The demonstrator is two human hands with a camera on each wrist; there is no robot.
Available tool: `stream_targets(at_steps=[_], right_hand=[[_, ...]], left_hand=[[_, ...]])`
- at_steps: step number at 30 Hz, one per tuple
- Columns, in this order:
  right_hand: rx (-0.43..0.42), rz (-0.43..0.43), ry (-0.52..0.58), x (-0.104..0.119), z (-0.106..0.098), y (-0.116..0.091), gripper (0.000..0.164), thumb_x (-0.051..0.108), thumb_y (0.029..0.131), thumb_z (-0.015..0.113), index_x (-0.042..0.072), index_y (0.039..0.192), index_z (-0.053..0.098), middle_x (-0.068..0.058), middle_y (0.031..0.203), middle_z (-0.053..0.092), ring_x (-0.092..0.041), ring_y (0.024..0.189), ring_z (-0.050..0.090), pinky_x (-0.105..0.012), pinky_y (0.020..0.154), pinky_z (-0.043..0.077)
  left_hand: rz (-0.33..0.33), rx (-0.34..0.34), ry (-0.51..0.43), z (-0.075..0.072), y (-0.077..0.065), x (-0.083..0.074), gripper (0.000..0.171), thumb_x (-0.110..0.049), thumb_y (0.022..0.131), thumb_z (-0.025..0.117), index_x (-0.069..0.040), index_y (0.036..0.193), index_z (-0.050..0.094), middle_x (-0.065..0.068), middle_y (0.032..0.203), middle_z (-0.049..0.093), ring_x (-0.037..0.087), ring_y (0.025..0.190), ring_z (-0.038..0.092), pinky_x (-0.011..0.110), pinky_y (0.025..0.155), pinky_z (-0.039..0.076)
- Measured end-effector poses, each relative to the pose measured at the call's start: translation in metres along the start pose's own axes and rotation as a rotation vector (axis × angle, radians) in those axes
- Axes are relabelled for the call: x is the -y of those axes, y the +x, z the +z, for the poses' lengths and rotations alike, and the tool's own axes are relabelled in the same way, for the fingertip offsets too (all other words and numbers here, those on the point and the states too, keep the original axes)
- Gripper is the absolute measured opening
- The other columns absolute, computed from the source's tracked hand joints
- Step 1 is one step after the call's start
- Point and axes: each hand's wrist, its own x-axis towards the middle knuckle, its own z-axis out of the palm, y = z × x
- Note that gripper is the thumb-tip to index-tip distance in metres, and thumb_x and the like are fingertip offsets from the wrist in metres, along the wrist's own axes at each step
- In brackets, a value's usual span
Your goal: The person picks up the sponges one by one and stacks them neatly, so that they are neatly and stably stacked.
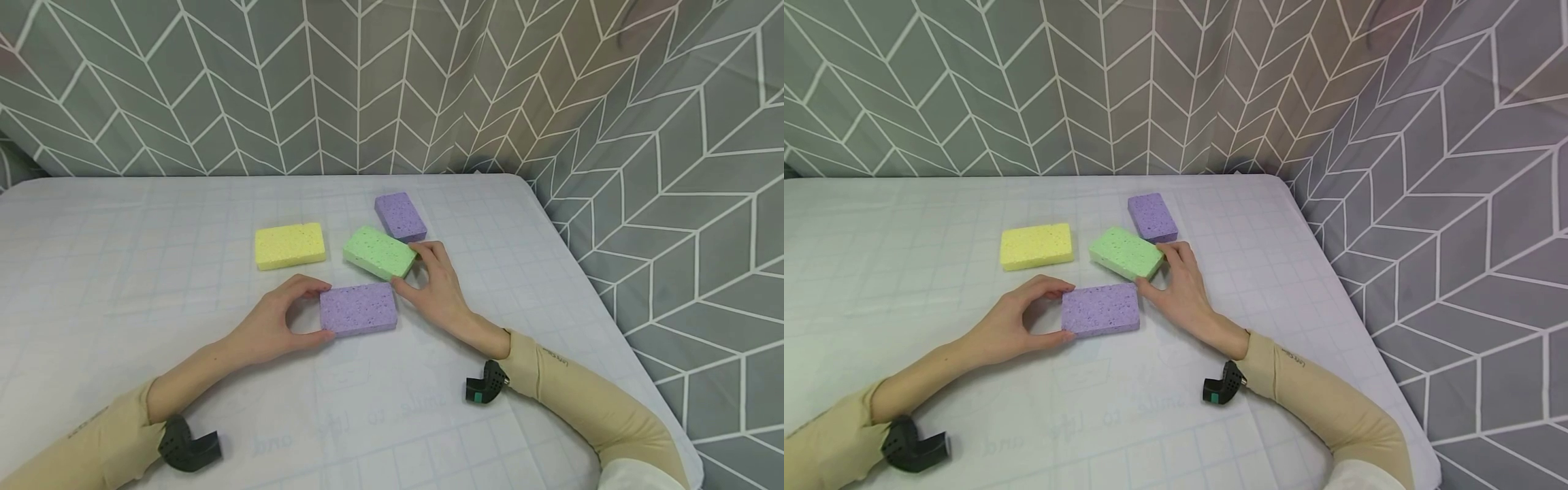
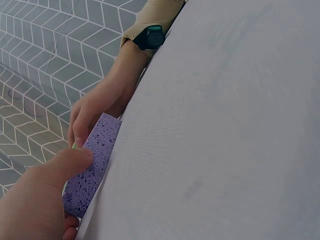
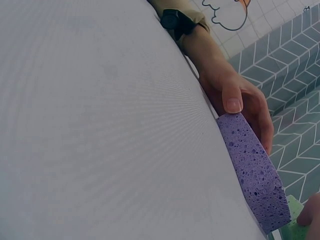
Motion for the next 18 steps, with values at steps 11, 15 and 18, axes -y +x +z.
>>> stream_targets(at_steps=[11,15,18], right_hand=[[-0.002,-0.029,0.014,-0.0003,0.0000,-0.0001,0.063,0.021,0.083,0.077,-0.001,0.137,0.053,-0.012,0.126,0.047,-0.027,0.113,0.053,-0.043,0.100,0.048],[-0.008,-0.040,0.022,-0.0003,-0.0001,0.0000,0.061,0.020,0.083,0.076,0.000,0.136,0.054,-0.012,0.125,0.047,-0.027,0.113,0.053,-0.042,0.101,0.047],[-0.011,-0.043,0.028,-0.0006,0.0002,-0.0001,0.061,0.021,0.083,0.076,0.001,0.136,0.054,-0.012,0.125,0.048,-0.028,0.114,0.053,-0.042,0.101,0.047]], left_hand=[[0.005,0.001,0.008,-0.0005,0.0001,-0.0011,0.064,-0.030,0.076,0.089,-0.016,0.131,0.059,-0.006,0.126,0.060,0.013,0.114,0.059,0.026,0.103,0.048],[0.007,0.002,0.007,-0.0004,0.0004,-0.0011,0.064,-0.030,0.076,0.089,-0.016,0.131,0.059,-0.006,0.126,0.061,0.013,0.114,0.059,0.026,0.103,0.047],[0.000,0.003,0.007,-0.0003,0.0003,-0.0011,0.065,-0.030,0.075,0.089,-0.016,0.131,0.059,-0.006,0.126,0.061,0.013,0.114,0.059,0.026,0.103,0.047]])
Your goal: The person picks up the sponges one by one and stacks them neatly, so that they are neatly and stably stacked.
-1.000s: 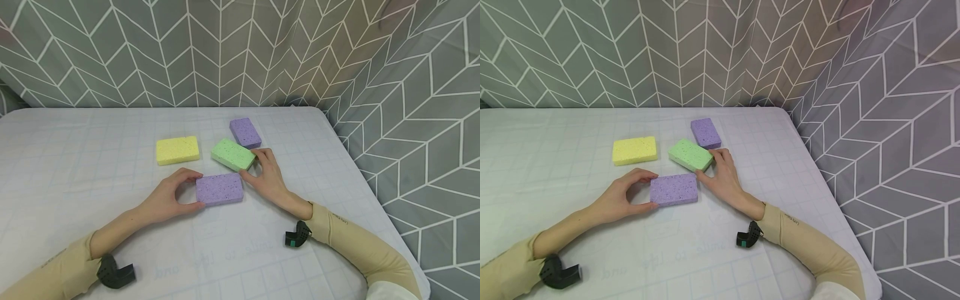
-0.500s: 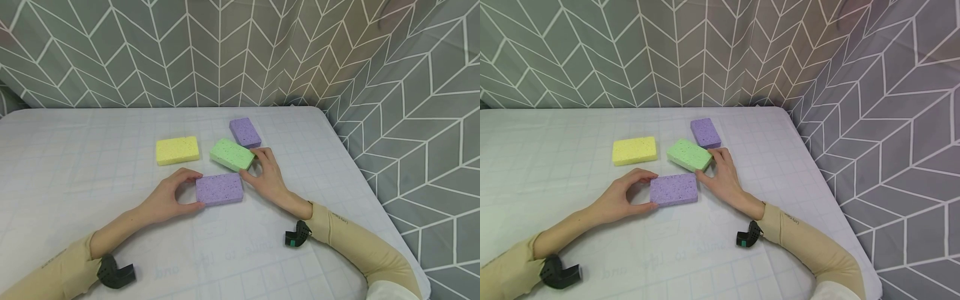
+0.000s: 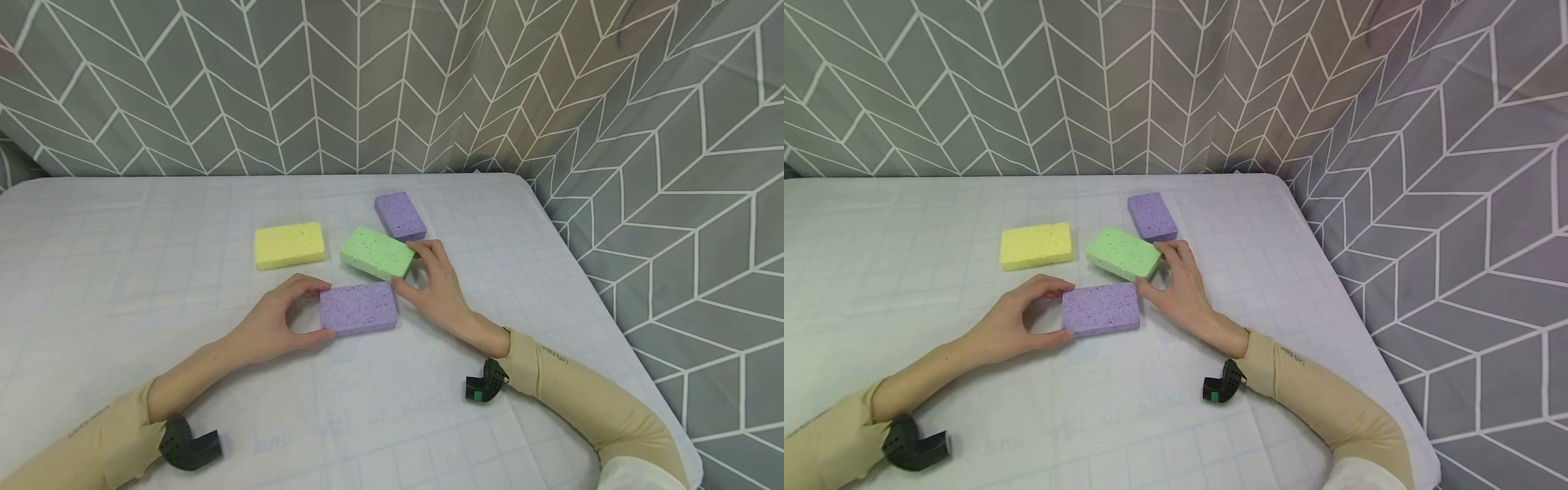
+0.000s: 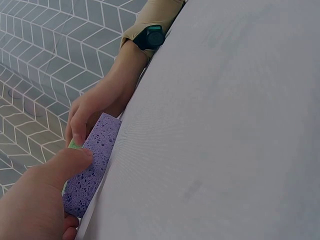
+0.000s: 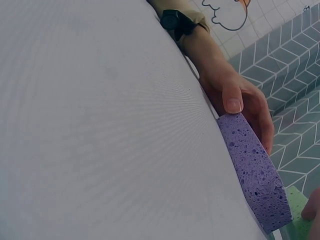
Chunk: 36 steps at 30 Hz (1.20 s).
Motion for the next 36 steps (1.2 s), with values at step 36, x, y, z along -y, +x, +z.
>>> stream_targets(at_steps=[36], right_hand=[[0.020,-0.078,0.044,-0.0010,-0.0002,-0.0014,0.062,0.022,0.079,0.071,0.004,0.135,0.054,-0.010,0.126,0.050,-0.025,0.114,0.053,-0.045,0.104,0.046]], left_hand=[[-0.002,-0.004,0.010,0.0005,-0.0001,0.0002,0.065,-0.031,0.076,0.088,-0.015,0.131,0.059,-0.006,0.125,0.061,0.013,0.113,0.059,0.028,0.102,0.048]])
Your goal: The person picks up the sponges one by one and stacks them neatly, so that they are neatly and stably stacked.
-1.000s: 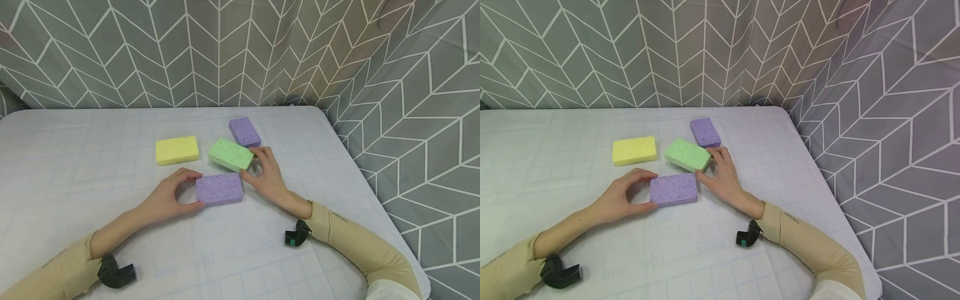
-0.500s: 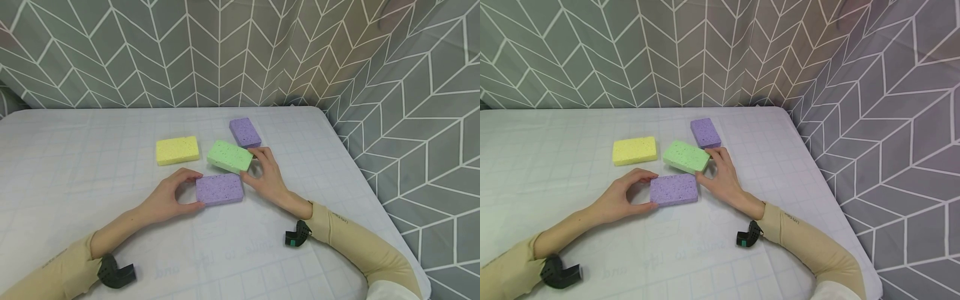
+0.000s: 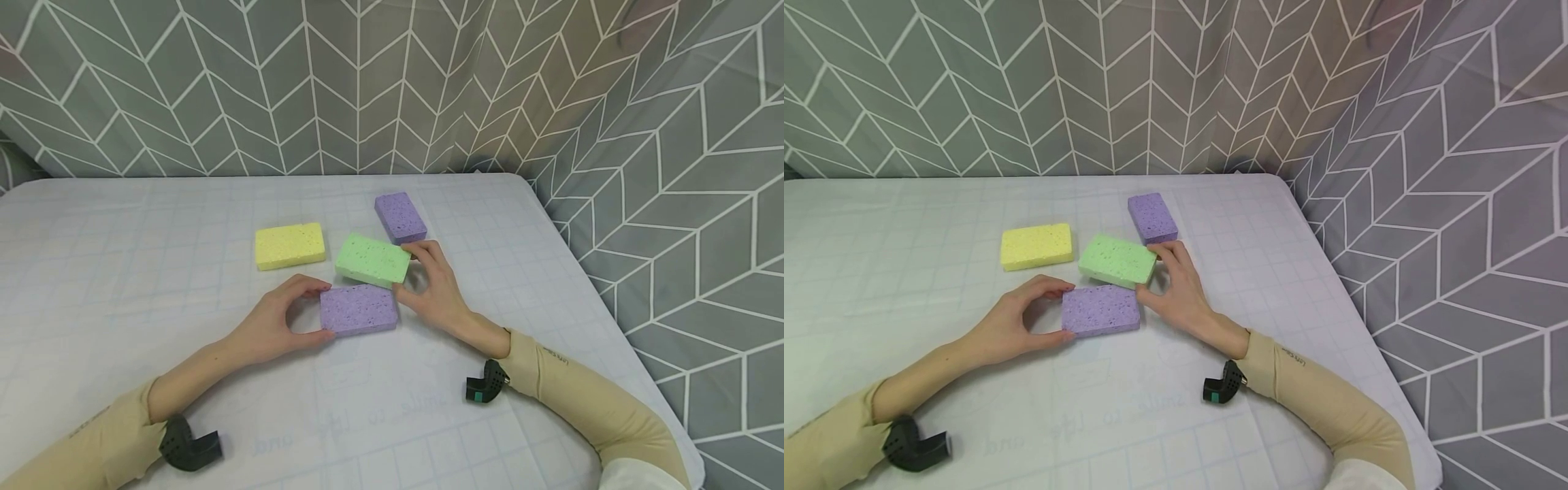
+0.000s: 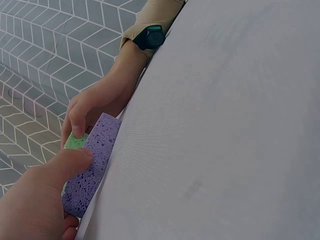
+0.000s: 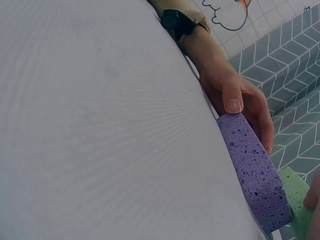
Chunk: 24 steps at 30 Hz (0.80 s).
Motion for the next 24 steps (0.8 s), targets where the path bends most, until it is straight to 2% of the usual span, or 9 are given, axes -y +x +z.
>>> stream_targets(at_steps=[6,24], right_hand=[[0.015,-0.014,0.012,0.0005,-0.0003,0.0000,0.061,0.019,0.077,0.071,0.005,0.134,0.055,-0.009,0.127,0.050,-0.024,0.115,0.053,-0.045,0.106,0.046],[0.043,-0.111,0.030,-0.0010,-0.0009,-0.0002,0.061,0.020,0.074,0.065,0.003,0.132,0.056,-0.009,0.125,0.052,-0.024,0.114,0.055,-0.042,0.107,0.045]], left_hand=[[-0.007,0.003,-0.001,-0.0006,0.0002,-0.0004,0.065,-0.033,0.076,0.089,-0.016,0.131,0.059,-0.006,0.126,0.061,0.012,0.114,0.059,0.029,0.102,0.049],[-0.020,-0.002,-0.007,-0.0001,0.0008,-0.0002,0.068,-0.033,0.074,0.090,-0.016,0.132,0.057,-0.010,0.127,0.059,0.009,0.115,0.057,0.022,0.102,0.046]])
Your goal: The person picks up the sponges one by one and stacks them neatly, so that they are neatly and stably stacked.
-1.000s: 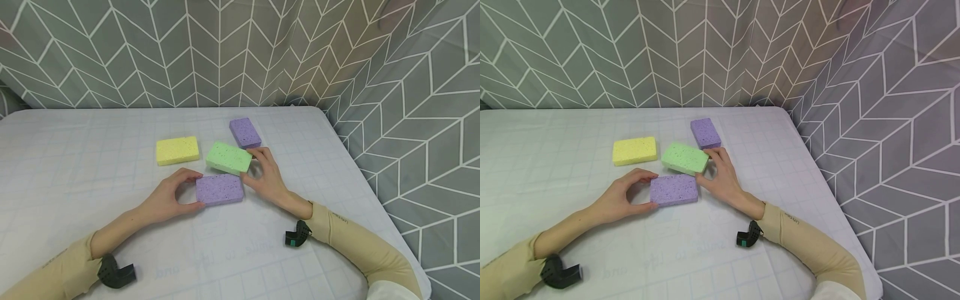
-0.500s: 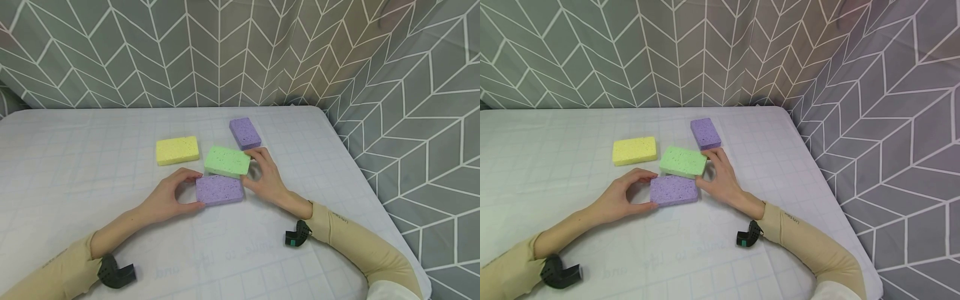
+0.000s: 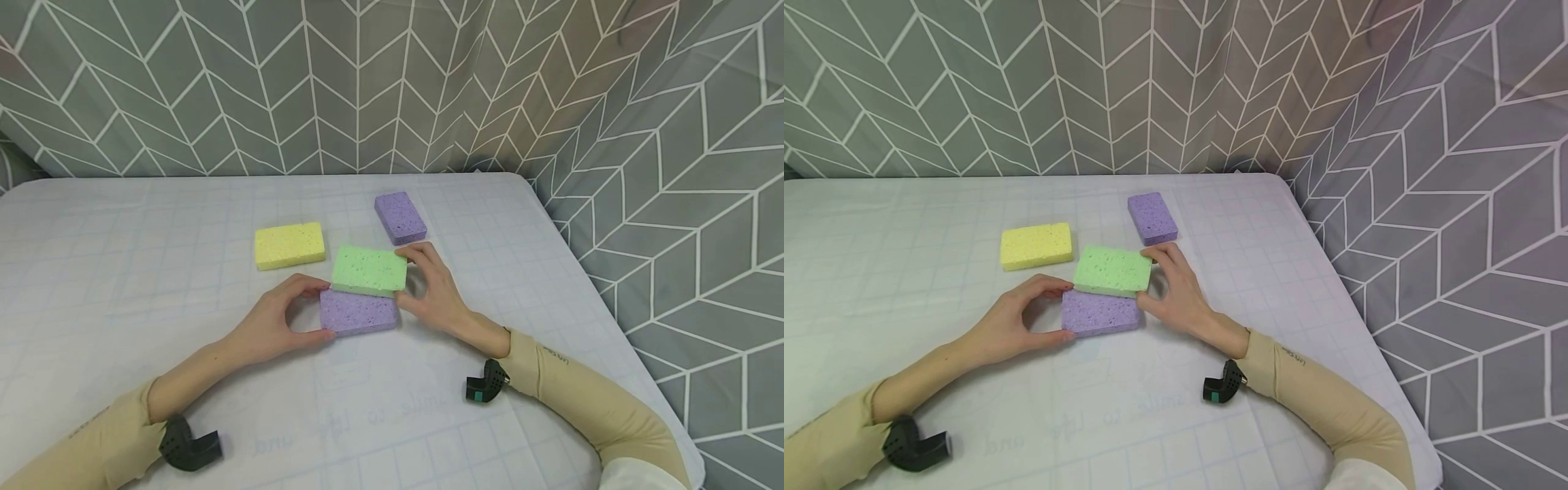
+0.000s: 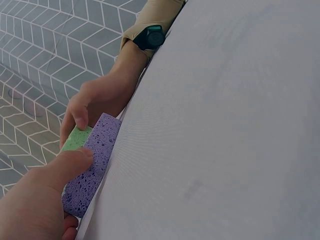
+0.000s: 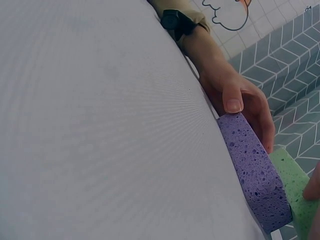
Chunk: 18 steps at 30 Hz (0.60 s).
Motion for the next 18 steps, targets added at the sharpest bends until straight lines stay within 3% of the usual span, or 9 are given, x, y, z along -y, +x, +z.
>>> stream_targets(at_steps=[18], right_hand=[[0.033,-0.082,0.061,-0.0020,0.0001,-0.0014,0.062,0.020,0.073,0.063,0.003,0.132,0.057,-0.012,0.123,0.053,-0.026,0.113,0.057,-0.042,0.105,0.047]], left_hand=[[-0.011,-0.007,0.005,0.0002,0.0000,-0.0003,0.072,-0.036,0.074,0.090,-0.017,0.134,0.056,-0.011,0.128,0.060,0.008,0.117,0.057,0.023,0.104,0.045]])
